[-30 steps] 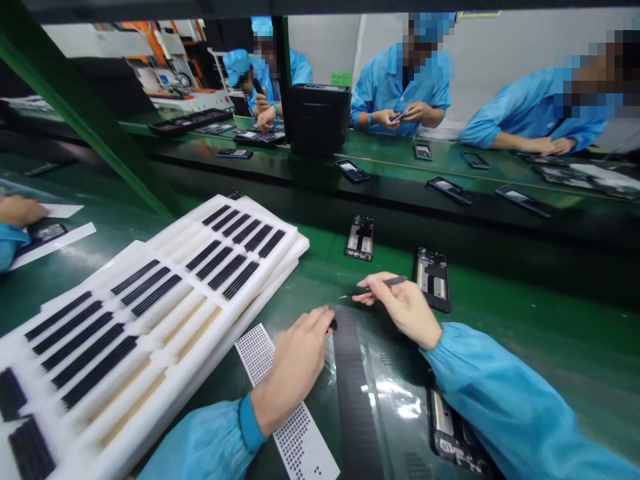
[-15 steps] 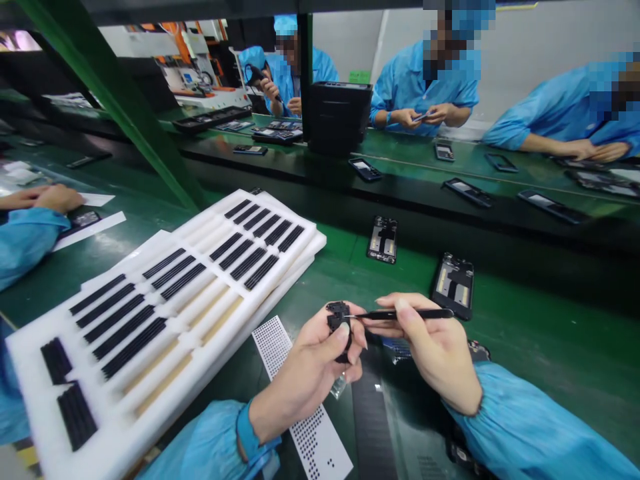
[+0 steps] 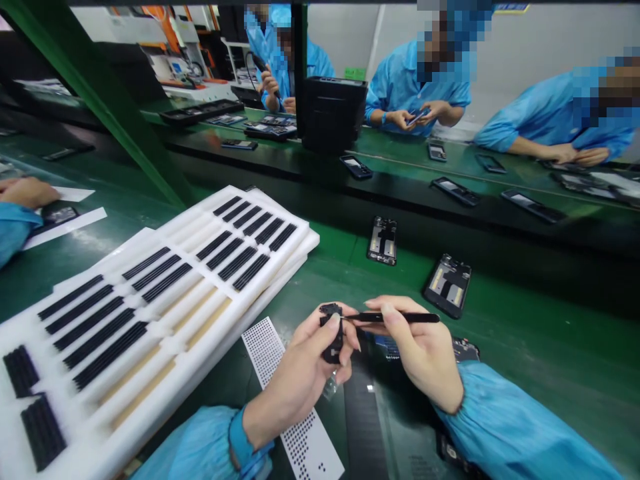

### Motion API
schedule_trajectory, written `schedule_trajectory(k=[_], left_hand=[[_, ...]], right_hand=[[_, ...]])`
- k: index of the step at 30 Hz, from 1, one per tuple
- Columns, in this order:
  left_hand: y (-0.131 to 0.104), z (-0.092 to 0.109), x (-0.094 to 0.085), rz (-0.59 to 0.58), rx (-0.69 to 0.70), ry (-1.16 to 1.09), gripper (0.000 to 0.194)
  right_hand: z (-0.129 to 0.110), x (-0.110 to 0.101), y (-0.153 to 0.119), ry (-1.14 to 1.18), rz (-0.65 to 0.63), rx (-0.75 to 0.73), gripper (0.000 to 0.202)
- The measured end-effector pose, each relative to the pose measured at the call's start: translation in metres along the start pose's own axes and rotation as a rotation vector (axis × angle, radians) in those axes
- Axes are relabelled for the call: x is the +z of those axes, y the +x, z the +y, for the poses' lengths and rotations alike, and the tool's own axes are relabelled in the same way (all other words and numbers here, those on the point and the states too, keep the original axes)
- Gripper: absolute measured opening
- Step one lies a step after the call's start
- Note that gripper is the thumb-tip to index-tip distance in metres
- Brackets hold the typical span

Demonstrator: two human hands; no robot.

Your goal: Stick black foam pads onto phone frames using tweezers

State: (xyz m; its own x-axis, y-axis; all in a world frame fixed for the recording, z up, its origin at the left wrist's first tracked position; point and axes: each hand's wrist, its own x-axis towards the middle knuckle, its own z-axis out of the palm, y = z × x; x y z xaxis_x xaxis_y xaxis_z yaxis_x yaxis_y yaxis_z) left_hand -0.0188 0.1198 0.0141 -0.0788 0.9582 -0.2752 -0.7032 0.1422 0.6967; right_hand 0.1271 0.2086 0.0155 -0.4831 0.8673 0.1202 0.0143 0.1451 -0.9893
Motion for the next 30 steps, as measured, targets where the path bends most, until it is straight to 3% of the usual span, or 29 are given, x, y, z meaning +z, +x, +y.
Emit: schedule_trajectory(k=[5,9,12,15,19,21,25,30], left_hand=[[0.005,-0.002,0.0,0.071,0.002,0.004,0.02],[0.007,0.0,-0.003,0.238,0.104,0.116,0.022],[0.009,-0.007,-0.008,0.351,0.232,0.571,0.027],[0.015,-0.023,-0.011,0.23,0.399,1.171,0.034],[0.034,-0.042,-0.003,-0.092,0.701,1.926,0.057],[0.047,-0.046,0.005,-0.209,0.75,2.198,0.069],[0.064,-0.052,0.013,-0.357,0.725,2.382,0.073],[0.066,-0.054,0.006,-0.371,0.81,2.359,0.072]], right_hand=[[0.002,-0.007,0.004,0.038,-0.021,-0.009,0.027],[0.007,-0.053,0.019,0.094,0.107,0.065,0.036],[0.025,-0.094,0.025,0.061,0.121,0.163,0.044],[0.048,-0.115,0.025,0.041,0.07,0.258,0.048],[0.065,-0.115,0.023,0.011,0.008,0.282,0.052],[0.066,-0.113,0.023,-0.005,-0.011,0.281,0.054],[0.066,-0.114,0.024,-0.022,-0.03,0.266,0.055],[0.069,-0.115,0.023,-0.021,-0.062,0.233,0.054]])
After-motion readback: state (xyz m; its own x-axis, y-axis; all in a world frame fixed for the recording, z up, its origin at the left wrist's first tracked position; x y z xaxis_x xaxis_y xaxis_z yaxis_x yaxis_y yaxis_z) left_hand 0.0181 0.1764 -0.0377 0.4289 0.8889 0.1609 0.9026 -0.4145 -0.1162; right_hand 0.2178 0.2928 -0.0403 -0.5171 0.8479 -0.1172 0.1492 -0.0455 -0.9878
